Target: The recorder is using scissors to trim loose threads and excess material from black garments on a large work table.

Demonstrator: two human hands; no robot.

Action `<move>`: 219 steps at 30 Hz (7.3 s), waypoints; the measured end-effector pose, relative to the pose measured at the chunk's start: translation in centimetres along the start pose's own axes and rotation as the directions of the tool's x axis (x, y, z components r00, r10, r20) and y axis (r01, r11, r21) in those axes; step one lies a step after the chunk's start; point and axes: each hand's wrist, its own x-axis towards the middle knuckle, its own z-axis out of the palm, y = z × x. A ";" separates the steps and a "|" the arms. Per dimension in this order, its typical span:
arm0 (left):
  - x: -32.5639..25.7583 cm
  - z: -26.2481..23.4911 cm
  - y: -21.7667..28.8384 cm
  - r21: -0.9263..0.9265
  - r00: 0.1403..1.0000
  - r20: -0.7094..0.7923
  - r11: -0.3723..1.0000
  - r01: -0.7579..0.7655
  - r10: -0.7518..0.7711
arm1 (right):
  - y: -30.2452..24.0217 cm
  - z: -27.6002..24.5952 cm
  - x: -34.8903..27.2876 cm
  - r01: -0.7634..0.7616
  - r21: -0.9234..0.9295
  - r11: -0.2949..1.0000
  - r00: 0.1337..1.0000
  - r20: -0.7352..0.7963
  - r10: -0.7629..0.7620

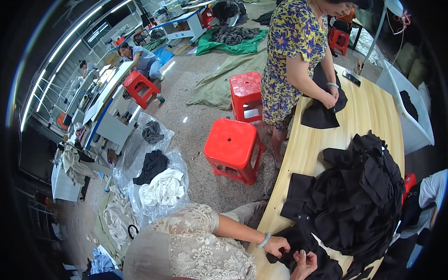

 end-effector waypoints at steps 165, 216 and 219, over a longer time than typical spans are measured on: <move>0.8 2.0 5.5 -0.071 0.985 -0.061 0.985 0.155 -0.160 | -0.8 -2.7 -2.7 0.049 0.036 0.998 0.998 -0.045 -0.047; 1.9 -0.9 12.1 0.508 0.913 -0.024 0.791 -0.340 0.408 | -1.5 -2.4 -4.5 0.655 -0.507 0.561 0.723 0.205 -0.659; 1.8 -1.7 11.6 0.196 0.990 0.004 0.971 -0.139 0.141 | -1.7 -2.1 -4.8 0.643 -0.501 0.579 0.730 0.174 -0.660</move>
